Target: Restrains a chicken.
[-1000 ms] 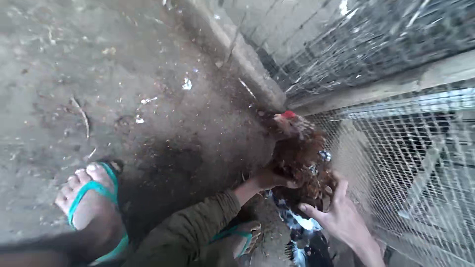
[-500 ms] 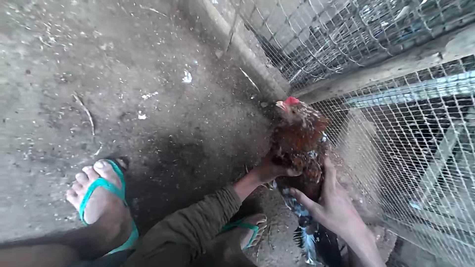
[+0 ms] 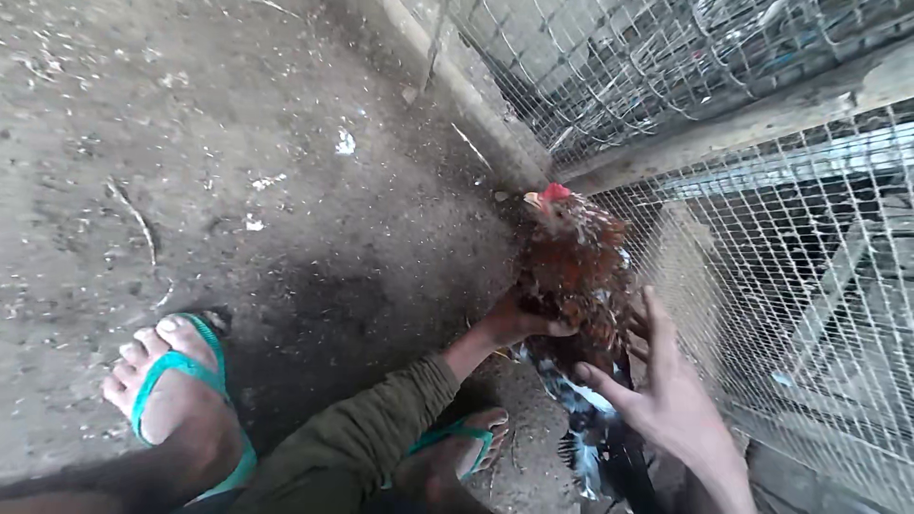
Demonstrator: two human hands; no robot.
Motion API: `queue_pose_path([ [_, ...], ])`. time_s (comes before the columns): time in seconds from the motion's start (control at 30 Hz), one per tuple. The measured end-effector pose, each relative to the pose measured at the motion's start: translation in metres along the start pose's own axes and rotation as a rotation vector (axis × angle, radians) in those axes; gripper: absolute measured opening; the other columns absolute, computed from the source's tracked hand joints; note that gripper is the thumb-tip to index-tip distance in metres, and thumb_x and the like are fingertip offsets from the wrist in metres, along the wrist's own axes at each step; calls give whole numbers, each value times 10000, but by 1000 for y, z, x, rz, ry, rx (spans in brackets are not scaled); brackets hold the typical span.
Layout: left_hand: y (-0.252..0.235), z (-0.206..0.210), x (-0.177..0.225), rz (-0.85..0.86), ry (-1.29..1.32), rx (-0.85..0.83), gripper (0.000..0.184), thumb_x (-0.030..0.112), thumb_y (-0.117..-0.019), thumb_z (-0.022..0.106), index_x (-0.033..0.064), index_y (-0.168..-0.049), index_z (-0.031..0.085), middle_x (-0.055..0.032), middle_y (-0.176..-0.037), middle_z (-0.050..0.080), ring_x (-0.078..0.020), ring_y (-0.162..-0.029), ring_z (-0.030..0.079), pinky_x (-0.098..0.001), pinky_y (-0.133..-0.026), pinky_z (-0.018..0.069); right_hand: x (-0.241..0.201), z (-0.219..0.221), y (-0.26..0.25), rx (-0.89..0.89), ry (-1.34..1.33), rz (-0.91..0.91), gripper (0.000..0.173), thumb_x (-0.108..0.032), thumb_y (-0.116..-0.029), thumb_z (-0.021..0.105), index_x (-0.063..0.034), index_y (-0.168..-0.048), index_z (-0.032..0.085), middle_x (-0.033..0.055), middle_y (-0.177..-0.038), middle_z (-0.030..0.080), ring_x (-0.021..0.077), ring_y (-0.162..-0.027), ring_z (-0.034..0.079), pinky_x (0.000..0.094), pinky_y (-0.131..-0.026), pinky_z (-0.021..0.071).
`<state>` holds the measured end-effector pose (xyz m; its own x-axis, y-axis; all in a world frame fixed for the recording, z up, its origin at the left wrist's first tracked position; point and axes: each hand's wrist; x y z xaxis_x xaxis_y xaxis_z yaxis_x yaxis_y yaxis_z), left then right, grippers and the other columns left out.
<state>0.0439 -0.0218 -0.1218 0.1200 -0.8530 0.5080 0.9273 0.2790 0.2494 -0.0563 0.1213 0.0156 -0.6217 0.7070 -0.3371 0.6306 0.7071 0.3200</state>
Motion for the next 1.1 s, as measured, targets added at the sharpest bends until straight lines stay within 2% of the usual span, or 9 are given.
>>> queue_pose_path([
  [0.17, 1, 9, -10, 53, -92, -8, 518, -38, -689, 818, -7, -1152, 588, 31, -988, 726, -19, -945, 688, -238, -893, 582, -4, -10, 10, 45, -192, 128, 1316, -516, -597, 913, -3, -1586, 212, 177, -1466, 529, 203, -1281, 593, 397, -950, 588],
  [0.27, 2, 34, 0, 38, -711, -14, 775, 300, -602, 940, -49, -1222, 633, -110, -1108, 713, -152, -1069, 663, -369, -975, 530, 24, 65, 12, 116, -537, 274, 776, -142, -514, 903, 53, -1197, 592, -15, -1021, 724, -27, -948, 674, 202, -863, 586],
  [0.5, 0, 65, -11, 64, -1139, -171, 796, 594, -636, 872, 39, -1178, 691, -167, -1199, 676, -316, -1083, 667, -561, -852, 553, 73, 86, 50, 222, -771, 214, 477, -246, -640, 942, -77, -1019, 706, -139, -926, 742, -112, -919, 658, 134, -856, 551],
  [0.67, 9, 67, -25, 198, -1117, -128, 812, 606, -624, 862, 18, -1159, 697, -183, -1179, 691, -322, -1075, 677, -548, -871, 553, 105, 92, 69, 124, -466, 63, 602, -386, -816, 828, 133, -1078, 675, 93, -982, 756, -48, -964, 670, 155, -885, 533],
  [0.8, 5, 60, -20, 163, -1008, -161, 828, 491, -613, 909, 16, -1240, 651, -167, -1156, 691, -292, -1077, 670, -537, -895, 546, 77, 93, 54, 226, -758, 117, 514, -311, -677, 937, -63, -1060, 700, -140, -959, 746, -111, -954, 655, 156, -877, 559],
  [0.87, 0, 50, -15, 67, -826, -158, 842, 363, -587, 950, 16, -1279, 619, -113, -1109, 708, -208, -1039, 678, -467, -909, 559, 58, 83, 41, 265, -722, 129, 597, -233, -612, 952, -57, -1103, 662, -139, -981, 741, -87, -951, 670, 183, -879, 586],
  [0.97, 0, 29, -18, 24, -269, -89, 606, 36, -649, 893, 27, -1191, 620, -14, -980, 738, -75, -916, 709, -291, -858, 613, 36, 63, 17, 255, -488, 60, 1054, -279, -572, 935, 98, -1392, 391, 81, -1218, 649, 11, -1097, 640, 215, -969, 554],
  [1.03, 2, 25, -18, 46, -69, -49, 397, -56, -710, 783, 71, -1063, 653, 39, -899, 741, -45, -835, 707, -255, -788, 613, 23, 51, 5, 222, -300, 26, 1308, -414, -595, 929, 50, -1530, 139, 184, -1338, 563, 77, -1178, 615, 285, -1004, 534],
  [1.1, 2, 21, -18, 60, -63, -28, 375, 14, -733, 820, 132, -1054, 667, 75, -909, 736, -24, -834, 699, -238, -772, 609, 15, 39, -2, 193, -190, 7, 1305, -442, -594, 927, -28, -1560, 154, 186, -1281, 621, 167, -1115, 666, 401, -943, 572],
])
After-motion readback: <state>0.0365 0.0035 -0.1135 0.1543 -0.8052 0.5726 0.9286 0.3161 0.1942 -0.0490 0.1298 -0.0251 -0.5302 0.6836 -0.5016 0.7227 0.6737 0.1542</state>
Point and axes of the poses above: each hand's wrist, its own y-axis away from the middle knuckle, its own z-axis out of the palm, x = y × z
